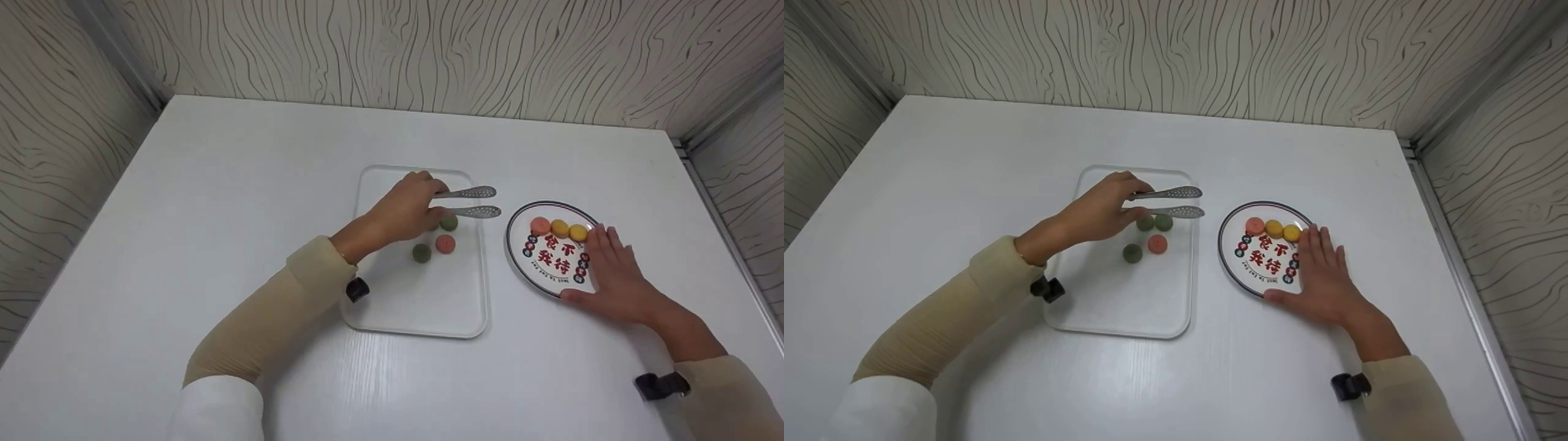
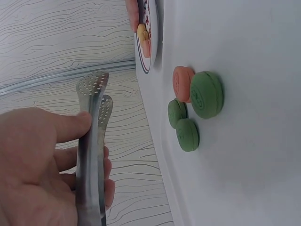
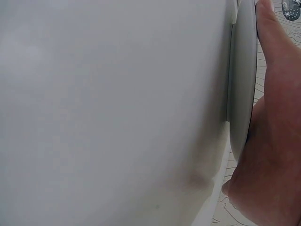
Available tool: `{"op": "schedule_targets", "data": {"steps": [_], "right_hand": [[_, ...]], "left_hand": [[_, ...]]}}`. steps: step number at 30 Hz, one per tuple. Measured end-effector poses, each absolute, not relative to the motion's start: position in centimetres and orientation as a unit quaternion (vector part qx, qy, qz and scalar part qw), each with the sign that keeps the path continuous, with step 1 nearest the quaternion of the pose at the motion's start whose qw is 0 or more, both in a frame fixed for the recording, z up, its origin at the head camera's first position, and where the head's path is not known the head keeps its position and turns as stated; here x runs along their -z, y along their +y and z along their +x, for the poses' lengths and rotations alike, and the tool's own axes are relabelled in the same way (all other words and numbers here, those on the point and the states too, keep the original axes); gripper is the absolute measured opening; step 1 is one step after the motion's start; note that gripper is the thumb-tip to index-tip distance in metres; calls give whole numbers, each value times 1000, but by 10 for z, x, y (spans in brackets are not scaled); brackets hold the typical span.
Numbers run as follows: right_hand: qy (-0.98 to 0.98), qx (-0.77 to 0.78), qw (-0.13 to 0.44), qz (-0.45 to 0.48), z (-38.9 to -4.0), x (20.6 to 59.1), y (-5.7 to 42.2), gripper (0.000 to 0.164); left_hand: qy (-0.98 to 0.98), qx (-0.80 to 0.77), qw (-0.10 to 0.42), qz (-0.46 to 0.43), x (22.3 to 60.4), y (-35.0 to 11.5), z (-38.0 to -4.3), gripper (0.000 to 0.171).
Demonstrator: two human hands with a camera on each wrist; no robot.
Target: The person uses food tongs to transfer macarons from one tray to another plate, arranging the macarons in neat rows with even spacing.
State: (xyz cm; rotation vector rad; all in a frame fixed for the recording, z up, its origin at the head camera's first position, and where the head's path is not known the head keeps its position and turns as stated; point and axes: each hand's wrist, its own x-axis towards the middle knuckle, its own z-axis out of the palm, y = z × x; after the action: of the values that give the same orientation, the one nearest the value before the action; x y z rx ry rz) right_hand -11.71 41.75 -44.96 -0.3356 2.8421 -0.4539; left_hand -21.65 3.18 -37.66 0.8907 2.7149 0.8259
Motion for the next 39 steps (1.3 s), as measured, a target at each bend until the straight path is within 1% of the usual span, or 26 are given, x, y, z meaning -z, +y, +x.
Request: {"op": "schedule_targets", "data": {"steps": [15,26,39], "right_hand": [[974,154,125,-111,-117,449,417,126],[973,159,127,-106,-117,447,416,125],[974,159,126,-102,-117,448,416,125]], "left_hand": [[909,-281,95,294,380,8,-210,35],[900,-295,84,311,384,-11,-206,36],[899,-296,105,305,392,-32,-201,35]]}}
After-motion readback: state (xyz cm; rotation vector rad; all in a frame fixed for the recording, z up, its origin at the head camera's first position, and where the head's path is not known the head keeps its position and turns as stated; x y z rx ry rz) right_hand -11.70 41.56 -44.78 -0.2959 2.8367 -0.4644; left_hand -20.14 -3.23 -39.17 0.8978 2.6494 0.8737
